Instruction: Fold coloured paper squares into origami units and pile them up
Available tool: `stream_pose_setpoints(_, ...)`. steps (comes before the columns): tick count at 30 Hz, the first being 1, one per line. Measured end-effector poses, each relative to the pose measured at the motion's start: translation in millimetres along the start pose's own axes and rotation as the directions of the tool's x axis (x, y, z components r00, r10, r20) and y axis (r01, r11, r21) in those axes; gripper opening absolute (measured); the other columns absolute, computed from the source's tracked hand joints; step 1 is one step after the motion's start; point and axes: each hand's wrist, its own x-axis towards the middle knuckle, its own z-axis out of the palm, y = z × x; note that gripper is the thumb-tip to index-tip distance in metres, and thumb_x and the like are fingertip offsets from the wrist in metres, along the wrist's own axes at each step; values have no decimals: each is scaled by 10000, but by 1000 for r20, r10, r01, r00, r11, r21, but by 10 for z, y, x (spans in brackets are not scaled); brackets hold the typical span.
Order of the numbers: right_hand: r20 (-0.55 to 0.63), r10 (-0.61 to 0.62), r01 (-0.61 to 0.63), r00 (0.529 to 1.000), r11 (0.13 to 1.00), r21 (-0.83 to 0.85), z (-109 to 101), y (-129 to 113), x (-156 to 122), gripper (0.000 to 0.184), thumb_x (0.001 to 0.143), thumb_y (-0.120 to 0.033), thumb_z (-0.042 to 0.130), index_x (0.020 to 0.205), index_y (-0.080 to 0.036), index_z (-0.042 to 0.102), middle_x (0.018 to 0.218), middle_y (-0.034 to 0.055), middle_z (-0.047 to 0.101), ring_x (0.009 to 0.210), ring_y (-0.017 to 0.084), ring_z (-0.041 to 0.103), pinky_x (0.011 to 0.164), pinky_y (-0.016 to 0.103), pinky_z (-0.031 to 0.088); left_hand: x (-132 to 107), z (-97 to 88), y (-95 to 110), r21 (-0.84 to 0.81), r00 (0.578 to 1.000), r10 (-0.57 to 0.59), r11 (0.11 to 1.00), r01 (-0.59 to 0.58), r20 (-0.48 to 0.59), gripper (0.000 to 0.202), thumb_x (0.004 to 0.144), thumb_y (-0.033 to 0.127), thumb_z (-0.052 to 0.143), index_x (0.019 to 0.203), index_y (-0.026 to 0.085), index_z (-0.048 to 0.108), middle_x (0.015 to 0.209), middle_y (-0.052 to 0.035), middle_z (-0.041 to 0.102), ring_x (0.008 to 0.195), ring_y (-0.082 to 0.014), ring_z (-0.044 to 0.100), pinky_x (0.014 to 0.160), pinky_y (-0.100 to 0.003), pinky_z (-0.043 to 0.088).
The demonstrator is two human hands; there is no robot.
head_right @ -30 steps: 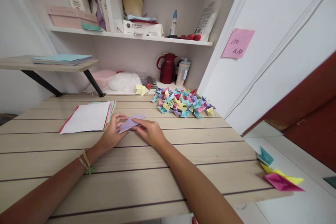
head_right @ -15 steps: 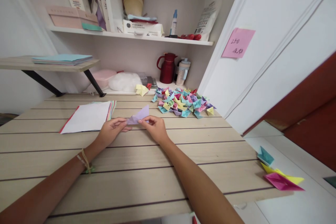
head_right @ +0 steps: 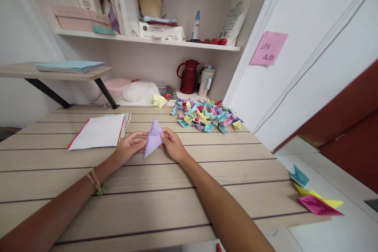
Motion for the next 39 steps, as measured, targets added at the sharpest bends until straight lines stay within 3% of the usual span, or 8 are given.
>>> stream_pose_setpoints(4, 84, 46, -45, 995, 999, -13, 27, 16, -14, 332, 772, -502, 531, 912, -201, 532, 662, -16, 527, 562, 111, 496, 529, 237, 443, 15, -9, -57, 4, 998, -5, 1000, 5, 57, 348, 625, 297, 724, 891, 141, 563, 740, -22, 664, 631, -135, 633, 580, -244, 516)
stream_pose_setpoints(10, 71, 25, -20, 997, 997, -70, 21, 12, -20, 340, 782, -519, 506, 902, -202, 532, 639, -24, 464, 555, 112, 441, 522, 228, 410, 8, -21, -53, -17, 993, 5, 1000, -3, 119, 333, 640, 305, 712, 888, 142, 561, 706, -24, 671, 567, -135, 632, 569, -263, 525)
stream_pose_setpoints(16, 117, -27, 42, 993, 991, -129, -1, 32, -16, 335, 805, -499, 485, 928, -194, 548, 694, -12, 485, 600, 117, 433, 589, 234, 390, -20, 14, 12, 0, 998, 7, 1000, -7, 70, 249, 666, 316, 687, 823, 147, 593, 634, -10, 662, 560, -131, 624, 583, -265, 530)
stream_pose_setpoints(27, 122, -21, 34, 992, 994, -104, 3, 64, -18, 347, 799, -498, 498, 947, -194, 568, 746, 5, 516, 661, 133, 472, 636, 249, 412, -6, -11, -24, 29, 998, 21, 999, -23, 58, 242, 653, 341, 693, 786, 154, 615, 615, -16, 664, 556, -141, 625, 591, -279, 535)
stream_pose_setpoints(34, 132, -33, 44, 991, 996, -84, -2, 75, -15, 332, 801, -484, 502, 951, -195, 570, 755, 0, 530, 660, 127, 476, 662, 250, 401, -25, 0, 15, 57, 997, 1, 998, -5, 72, 196, 714, 330, 642, 799, 154, 627, 624, -26, 667, 568, -135, 623, 602, -262, 523)
stream_pose_setpoints(39, 120, -21, 35, 993, 993, -110, 3, 53, -22, 336, 805, -485, 493, 961, -197, 567, 756, -1, 536, 655, 130, 478, 661, 253, 401, -33, 5, 38, 47, 999, -21, 999, 20, 25, 183, 719, 297, 631, 813, 141, 632, 633, -30, 664, 585, -145, 629, 617, -281, 526)
